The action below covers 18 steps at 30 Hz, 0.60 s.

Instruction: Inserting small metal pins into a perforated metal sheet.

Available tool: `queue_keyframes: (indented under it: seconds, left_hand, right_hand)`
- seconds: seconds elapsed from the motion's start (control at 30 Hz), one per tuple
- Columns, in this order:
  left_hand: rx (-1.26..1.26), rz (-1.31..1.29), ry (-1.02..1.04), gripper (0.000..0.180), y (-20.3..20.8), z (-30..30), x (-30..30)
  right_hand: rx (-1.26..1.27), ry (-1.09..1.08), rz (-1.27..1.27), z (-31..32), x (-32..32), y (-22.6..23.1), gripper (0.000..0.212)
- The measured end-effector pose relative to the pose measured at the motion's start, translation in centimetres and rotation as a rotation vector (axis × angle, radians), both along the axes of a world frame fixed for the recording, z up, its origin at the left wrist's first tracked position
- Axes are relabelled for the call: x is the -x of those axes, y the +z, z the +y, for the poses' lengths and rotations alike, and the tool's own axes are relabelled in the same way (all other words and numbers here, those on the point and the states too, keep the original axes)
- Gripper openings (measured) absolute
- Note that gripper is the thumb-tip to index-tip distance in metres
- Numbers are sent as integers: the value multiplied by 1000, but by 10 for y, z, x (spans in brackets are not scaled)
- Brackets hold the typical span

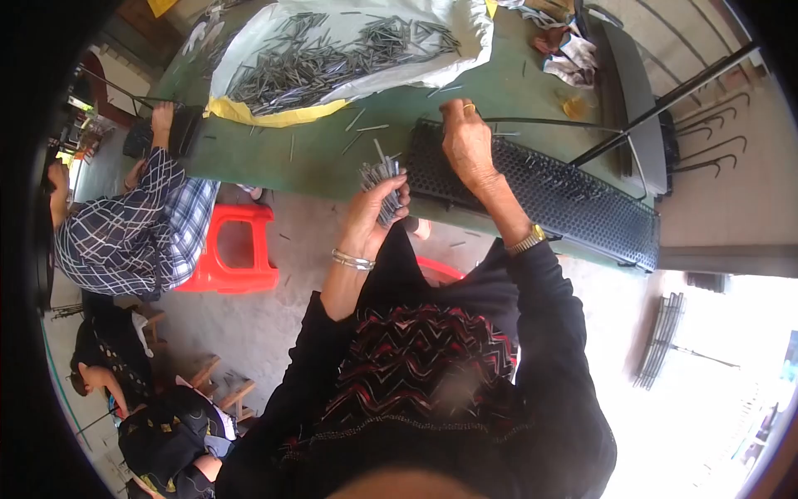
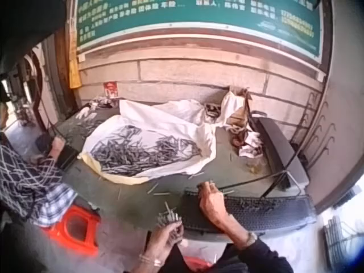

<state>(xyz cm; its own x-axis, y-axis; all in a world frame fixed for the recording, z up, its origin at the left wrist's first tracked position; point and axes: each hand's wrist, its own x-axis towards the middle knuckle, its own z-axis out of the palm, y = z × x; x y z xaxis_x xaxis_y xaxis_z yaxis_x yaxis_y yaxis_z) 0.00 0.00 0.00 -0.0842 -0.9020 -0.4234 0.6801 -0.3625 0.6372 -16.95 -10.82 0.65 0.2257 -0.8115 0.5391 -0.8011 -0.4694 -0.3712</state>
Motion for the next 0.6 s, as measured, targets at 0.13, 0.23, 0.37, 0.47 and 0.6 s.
queue_keyframes:
  seconds: [0.13, 0.23, 0.37, 0.47, 0.6]
  left_hand:
    - [-50, 83, -70, 12, 1, 1, 2]
    - [-60, 71, -68, 13, 0, 4, 3]
    - [-53, 83, -64, 10, 0, 10, 11]
    - [-45, 107, -59, 10, 1, 13, 15]
    - [-6, 99, -36, 12, -1, 16, 13]
  right_hand:
    - [59, 2, -222, 10, -7, 21, 9]
    - [56, 0, -279, 16, -6, 19, 9]
    - [26, -36, -265, 16, 7, 10, 11]
    - [-8, -3, -294, 13, 10, 5, 12]
    - [-48, -9, -242, 13, 9, -2, 12]
